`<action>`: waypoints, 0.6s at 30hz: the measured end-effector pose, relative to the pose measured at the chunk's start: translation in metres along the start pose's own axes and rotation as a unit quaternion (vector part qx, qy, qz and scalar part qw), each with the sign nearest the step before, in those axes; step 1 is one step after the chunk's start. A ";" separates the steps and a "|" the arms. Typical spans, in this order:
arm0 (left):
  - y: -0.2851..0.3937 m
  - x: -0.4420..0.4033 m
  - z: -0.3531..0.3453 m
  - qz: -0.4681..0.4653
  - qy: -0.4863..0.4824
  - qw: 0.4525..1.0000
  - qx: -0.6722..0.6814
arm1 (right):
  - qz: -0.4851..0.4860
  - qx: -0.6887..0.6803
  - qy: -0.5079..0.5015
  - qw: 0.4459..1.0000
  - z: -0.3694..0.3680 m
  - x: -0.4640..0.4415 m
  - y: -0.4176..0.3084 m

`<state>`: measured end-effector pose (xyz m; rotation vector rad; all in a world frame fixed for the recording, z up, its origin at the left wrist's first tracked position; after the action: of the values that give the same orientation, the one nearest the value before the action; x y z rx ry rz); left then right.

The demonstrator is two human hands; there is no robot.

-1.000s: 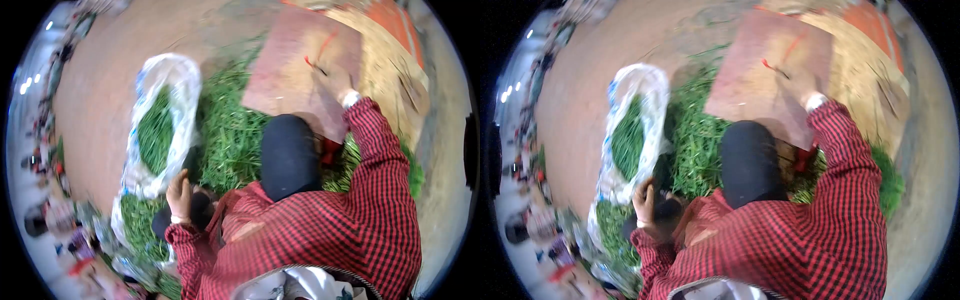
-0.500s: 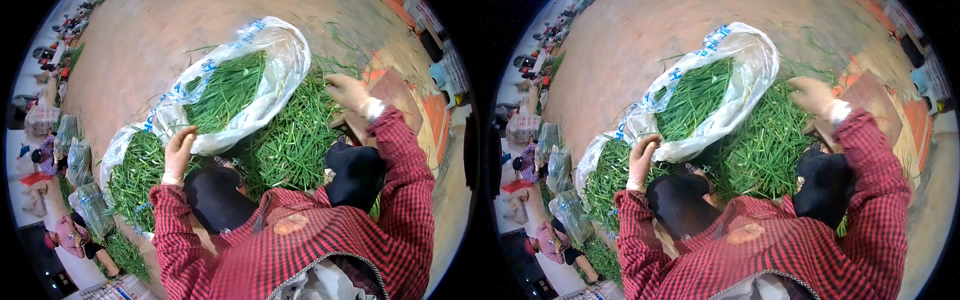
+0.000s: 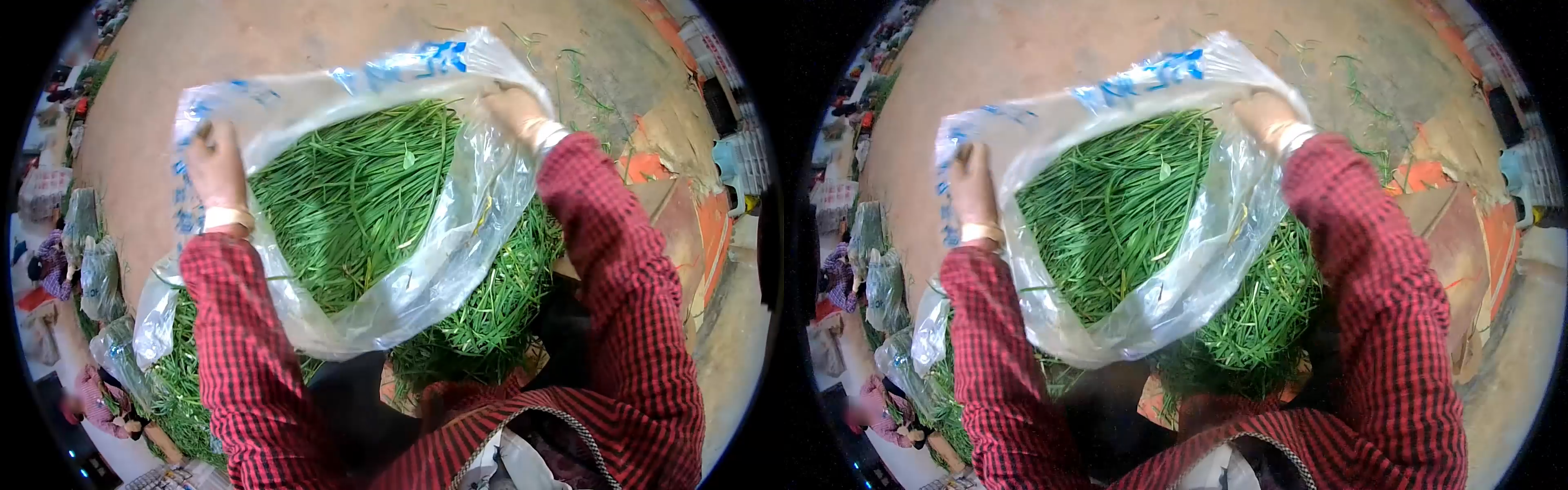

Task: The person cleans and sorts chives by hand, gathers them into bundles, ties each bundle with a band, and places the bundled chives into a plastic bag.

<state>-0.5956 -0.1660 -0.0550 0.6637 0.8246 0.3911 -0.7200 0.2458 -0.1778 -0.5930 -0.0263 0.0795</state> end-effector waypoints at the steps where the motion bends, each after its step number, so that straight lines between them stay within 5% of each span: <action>1: 0.023 -0.011 -0.003 0.038 -0.006 0.994 0.103 | -0.014 -0.071 0.069 0.995 0.016 -0.010 0.007; 2: 0.032 -0.002 -0.019 0.100 -0.035 0.976 0.189 | 0.079 -0.041 0.089 0.992 0.034 0.002 -0.023; 4: 0.030 0.040 -0.069 0.096 -0.209 0.967 0.111 | 0.090 -0.056 -0.018 0.994 0.014 0.045 -0.063; 6: 0.028 0.108 -0.114 0.022 -0.343 0.939 0.015 | 0.311 -0.016 -0.155 0.938 -0.042 0.085 -0.080; 8: 0.030 0.154 -0.142 -0.119 -0.360 0.925 -0.011 | 0.284 0.200 -0.376 0.859 -0.080 0.123 -0.058; 10: 0.024 0.173 -0.155 -0.161 -0.354 0.921 -0.025 | 0.203 0.330 -0.383 0.839 -0.087 0.115 -0.007; 12: 0.021 0.177 -0.165 -0.157 -0.362 0.915 -0.082 | 0.153 0.300 -0.364 0.868 -0.073 0.099 0.014; 15: 0.032 0.171 -0.187 -0.168 -0.344 0.921 -0.072 | 0.218 0.242 -0.338 0.883 -0.074 0.091 0.013; 18: 0.050 0.180 -0.221 -0.187 -0.361 0.910 -0.079 | 0.174 0.170 -0.200 0.949 -0.058 0.069 -0.007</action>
<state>-0.6587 0.0567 -0.2289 0.4305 0.1917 -0.1454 -0.6477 0.2138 -0.2217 -0.2221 -0.2969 0.5369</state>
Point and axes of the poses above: each hand's wrist, its own x-axis away from the middle knuckle, its own z-axis out of the back of the hand, y = z × x, the point moved 9 cm from there along -x, towards the middle knuckle, and after that the axes turned 14 degrees about y, right-handed, at the moved point
